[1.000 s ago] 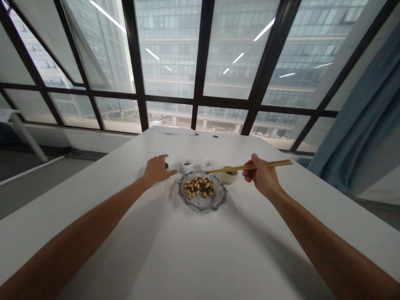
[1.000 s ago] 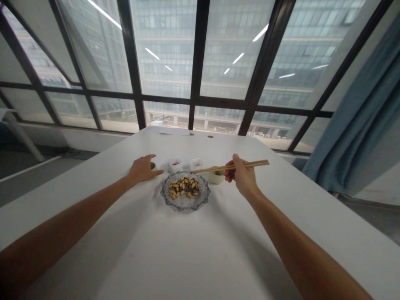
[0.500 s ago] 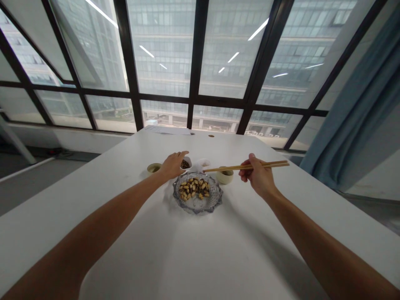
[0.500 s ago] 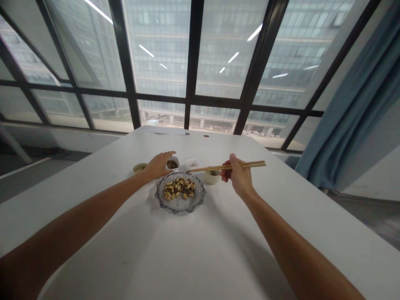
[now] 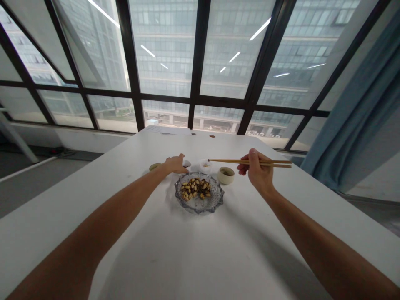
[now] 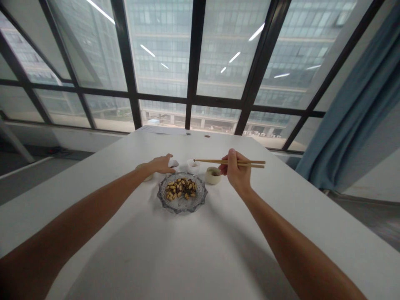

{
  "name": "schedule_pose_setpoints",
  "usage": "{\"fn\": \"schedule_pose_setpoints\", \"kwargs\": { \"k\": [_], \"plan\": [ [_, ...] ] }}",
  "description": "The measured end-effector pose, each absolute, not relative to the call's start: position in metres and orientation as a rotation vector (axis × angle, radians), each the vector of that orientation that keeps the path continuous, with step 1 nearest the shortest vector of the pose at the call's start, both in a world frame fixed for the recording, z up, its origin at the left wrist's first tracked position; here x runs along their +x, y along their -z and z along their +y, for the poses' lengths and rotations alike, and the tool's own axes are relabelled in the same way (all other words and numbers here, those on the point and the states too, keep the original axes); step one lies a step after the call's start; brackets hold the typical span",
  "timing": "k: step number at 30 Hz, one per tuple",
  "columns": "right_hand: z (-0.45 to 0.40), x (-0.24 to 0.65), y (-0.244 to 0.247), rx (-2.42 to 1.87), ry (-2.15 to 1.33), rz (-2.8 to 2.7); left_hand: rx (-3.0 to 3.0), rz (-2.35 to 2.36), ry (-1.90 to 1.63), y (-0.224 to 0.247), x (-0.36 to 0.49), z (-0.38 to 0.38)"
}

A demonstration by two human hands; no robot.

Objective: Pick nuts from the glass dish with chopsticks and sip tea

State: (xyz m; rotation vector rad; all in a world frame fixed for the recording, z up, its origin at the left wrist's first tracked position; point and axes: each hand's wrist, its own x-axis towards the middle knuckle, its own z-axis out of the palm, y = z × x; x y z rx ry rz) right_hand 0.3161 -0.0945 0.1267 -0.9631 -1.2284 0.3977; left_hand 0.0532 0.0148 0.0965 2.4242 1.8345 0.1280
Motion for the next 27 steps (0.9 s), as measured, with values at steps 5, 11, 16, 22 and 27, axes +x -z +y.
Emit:
{"fn": "schedule_pose_setpoints", "kwargs": {
  "k": [5, 11, 16, 22, 27],
  "plan": [
    [-0.108, 0.356, -0.125, -1.036, -0.323, -1.166, 2.605, 1.671, -0.269, -0.107, 0.106, 0.014],
    [-0.124, 0.385, -0.118, -1.082, -0.274, -1.142, 2.834, 1.220, -0.180, -0.095, 0.180, 0.010],
    [-0.136, 0.397, -0.112, -1.070, -0.258, -1.164, 2.920, 1.170, -0.163, -0.085, 0.196, 0.011],
    [-0.135, 0.398, -0.097, -1.074, -0.240, -1.290, 2.994, 1.105, -0.239, -0.085, 0.193, 0.004],
    [-0.127, 0.397, -0.088, -1.262, -0.147, -1.744, 2.969, 1.124, -0.215, -0.087, 0.193, 0.003]
  ]
}}
